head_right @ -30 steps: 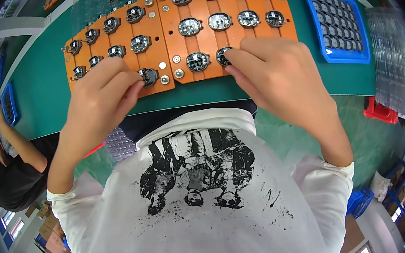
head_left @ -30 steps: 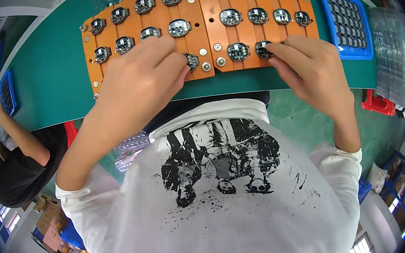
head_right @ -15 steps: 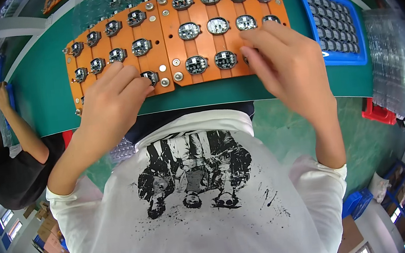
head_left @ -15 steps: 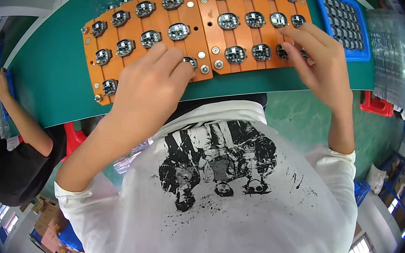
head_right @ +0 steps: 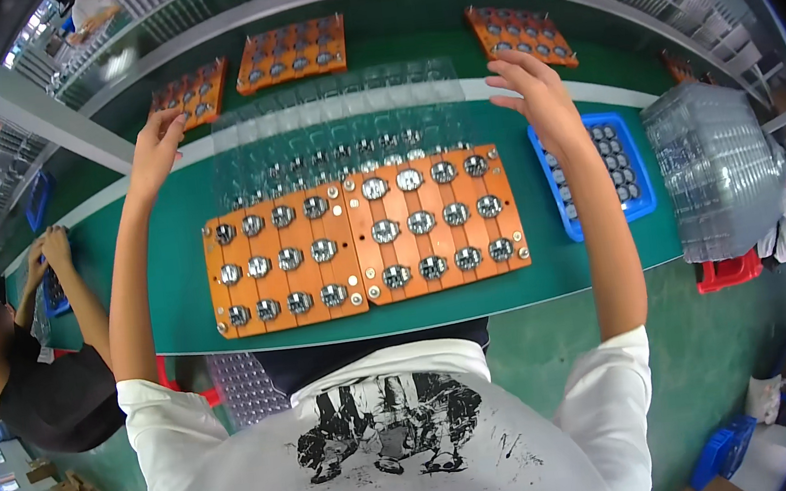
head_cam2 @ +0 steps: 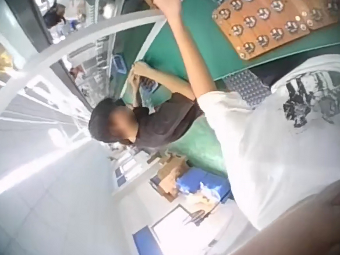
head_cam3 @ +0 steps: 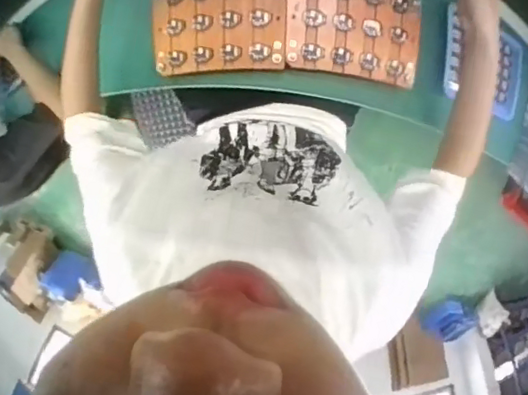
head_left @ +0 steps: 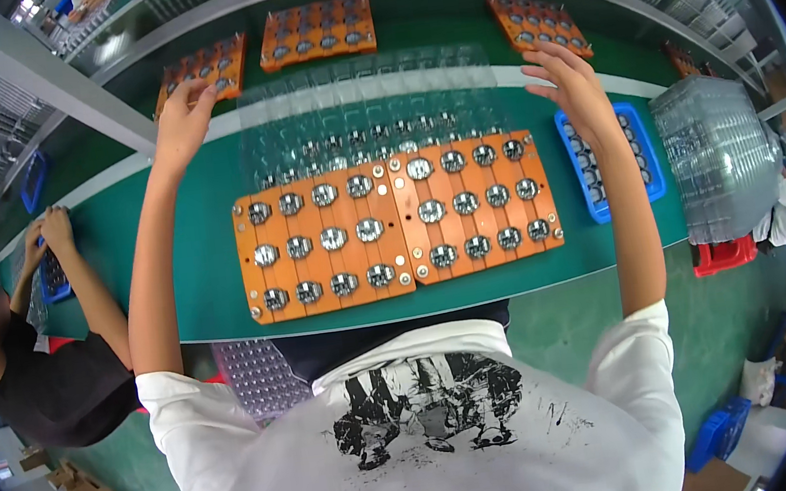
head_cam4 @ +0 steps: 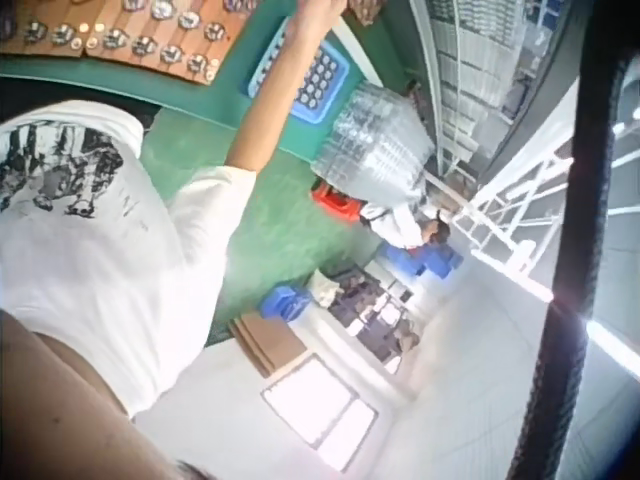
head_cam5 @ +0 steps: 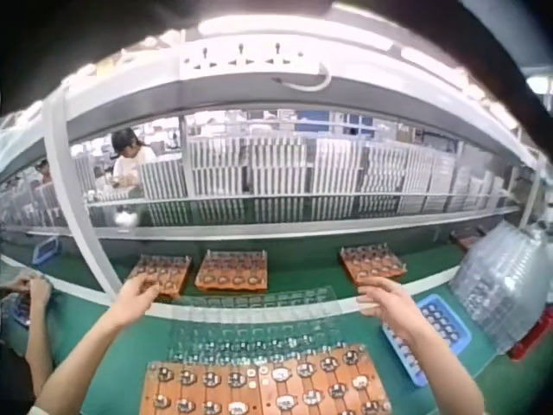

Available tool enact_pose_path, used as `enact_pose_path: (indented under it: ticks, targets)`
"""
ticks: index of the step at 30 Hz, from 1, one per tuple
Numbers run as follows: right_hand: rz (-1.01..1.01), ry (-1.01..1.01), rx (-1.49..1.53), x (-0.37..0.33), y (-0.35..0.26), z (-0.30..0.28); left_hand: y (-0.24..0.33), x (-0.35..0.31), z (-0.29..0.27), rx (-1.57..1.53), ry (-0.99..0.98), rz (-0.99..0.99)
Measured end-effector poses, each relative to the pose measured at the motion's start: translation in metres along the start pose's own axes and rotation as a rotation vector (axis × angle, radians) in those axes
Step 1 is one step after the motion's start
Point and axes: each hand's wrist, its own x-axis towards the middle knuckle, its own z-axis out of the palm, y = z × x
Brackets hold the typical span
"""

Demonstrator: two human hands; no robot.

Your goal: Assemble small electronic components onto circuit boards on a production line.

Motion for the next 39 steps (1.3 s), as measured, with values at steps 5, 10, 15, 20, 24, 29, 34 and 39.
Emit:
enact_pose_path:
  ticks: [5, 10, 15, 20, 24, 29, 34, 39]
  targets:
    - [0.037, 0.035, 0.069, 0.075, 0.005, -0.002, -0.062, 0.071, 0.01, 0.216, 0.171, 0.095]
    - [0.221, -0.094, 0.164, 0.151, 0.035, 0.054, -0.111, 0.161, 0.021, 0.466, 0.374, -0.582]
    - [0.339, -0.182, 0.089, 0.199, 0.043, 0.186, -0.208, 0.167, -0.007, 0.55, 0.252, -0.849]
    - [0.385, -0.151, 0.035, 0.218, 0.045, 0.212, -0.171, 0.169, 0.005, 0.568, 0.11, -0.826]
    - [0.512, -0.172, 0.093, 0.236, 0.042, 0.223, -0.168, 0.164, -0.001, 0.531, 0.127, -0.845]
    - [0.57, -0.143, 0.064, 0.243, 0.039, 0.235, -0.174, 0.169, -0.002, 0.407, 0.14, -0.804]
    - [0.62, -0.07, 0.126, 0.277, 0.065, 0.215, -0.163, 0.169, 0.0, 0.399, 0.092, -0.704]
    - [0.497, -0.244, 0.387, 0.29, 0.066, 0.187, -0.166, 0.159, -0.009, -0.493, -0.113, -0.652]
